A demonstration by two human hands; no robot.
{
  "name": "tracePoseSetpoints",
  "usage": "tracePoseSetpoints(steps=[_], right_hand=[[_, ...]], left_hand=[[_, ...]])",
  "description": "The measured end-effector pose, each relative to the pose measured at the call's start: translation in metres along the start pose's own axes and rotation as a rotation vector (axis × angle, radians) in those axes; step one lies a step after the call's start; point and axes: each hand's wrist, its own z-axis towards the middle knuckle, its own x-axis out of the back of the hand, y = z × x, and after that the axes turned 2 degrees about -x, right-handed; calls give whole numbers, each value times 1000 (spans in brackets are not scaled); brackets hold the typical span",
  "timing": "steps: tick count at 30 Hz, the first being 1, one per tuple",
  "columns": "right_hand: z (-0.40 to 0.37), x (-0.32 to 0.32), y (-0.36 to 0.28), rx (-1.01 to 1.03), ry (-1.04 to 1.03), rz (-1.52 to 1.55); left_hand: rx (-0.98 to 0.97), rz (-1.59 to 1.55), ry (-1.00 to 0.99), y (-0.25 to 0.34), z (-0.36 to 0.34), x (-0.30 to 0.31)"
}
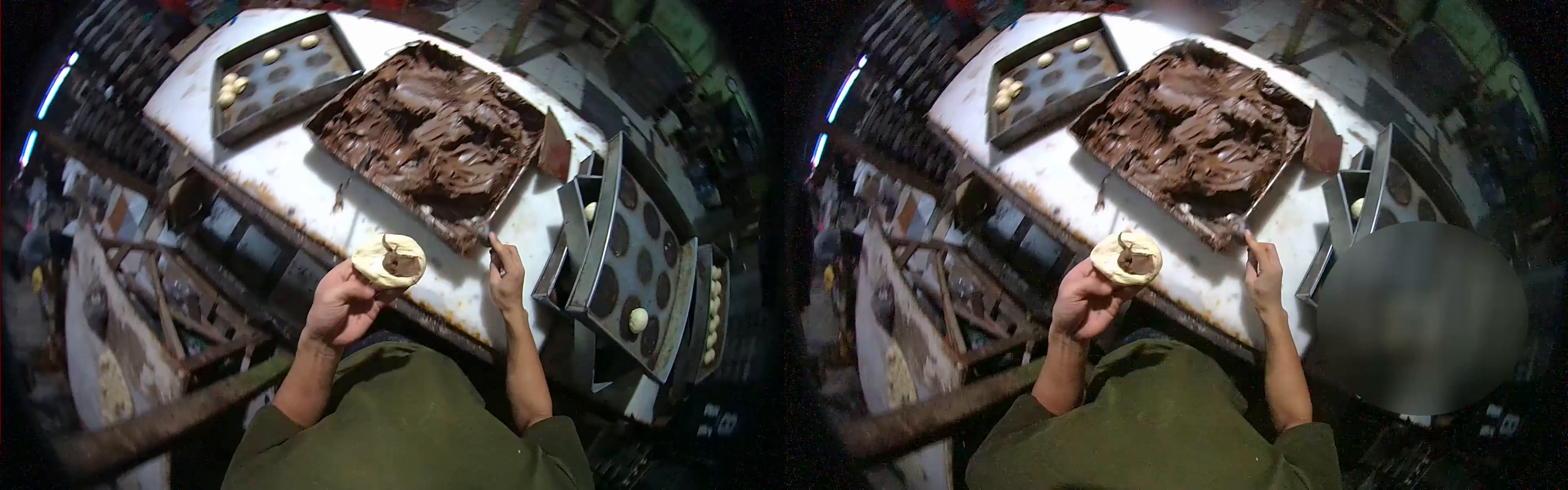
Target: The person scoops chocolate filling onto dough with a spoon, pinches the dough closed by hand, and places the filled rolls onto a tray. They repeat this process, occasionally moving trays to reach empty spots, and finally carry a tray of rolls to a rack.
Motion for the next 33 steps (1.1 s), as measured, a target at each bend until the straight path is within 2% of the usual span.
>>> tracePoseSetpoints(steps=[1,3,4,5,7,8,9,10,11,12,13,15,17,19,21,22,23,25,26,27,29,30,31,33], right_hand=[[-9,-4,2,5,-31,24],[-17,-16,-5,241,259,-155],[-25,-17,-13,172,340,-181],[-29,-17,-27,191,320,-161],[-37,-11,-61,101,136,149],[-42,-10,-82,-45,-117,425],[-46,-5,-98,-90,-408,608],[-53,3,-125,-332,-717,852],[-61,-5,-114,-72,-726,690],[-72,6,-124,146,-611,545],[-84,17,-137,366,-489,401],[-114,31,-152,669,-363,163],[-146,40,-160,836,-301,25],[-169,54,-157,926,-254,-103],[-188,70,-161,743,-360,-56],[-201,77,-170,492,-389,141],[-209,92,-176,237,-589,181],[-219,107,-172,191,-729,252],[-230,111,-165,129,-733,274],[-246,116,-167,118,-721,265],[-281,118,-175,412,-396,186],[-296,115,-165,502,-345,72],[-303,115,-160,605,-179,-64],[-305,130,-150,690,-31,-196]], left_hand=[[2,63,76,-12,-11,-2],[-58,38,170,-38,-28,-7],[-36,-7,148,-50,-34,-2],[-13,-65,156,-61,-42,-4],[11,-150,92,-86,-51,-2],[40,-85,160,-93,-59,-10],[65,-49,140,-103,-65,-8],[66,15,208,-108,-71,-12],[64,78,276,-113,-79,-16],[49,80,275,-120,-89,-14],[-20,6,354,-124,-98,-7],[-105,-76,438,-129,-123,-2],[-57,-236,229,-134,-151,-3],[-61,-258,155,-143,-173,-17],[-6,-42,193,-153,-193,-42],[-10,154,183,-160,-205,-46],[17,147,164,-169,-211,-41],[-77,425,90,-189,-221,-34],[-107,517,157,-196,-227,-42],[-208,536,204,-205,-228,-46],[-409,302,293,-225,-224,-50],[-374,235,307,-232,-225,-56],[-261,106,274,-239,-228,-60],[-192,59,251,-258,-232,-78]])
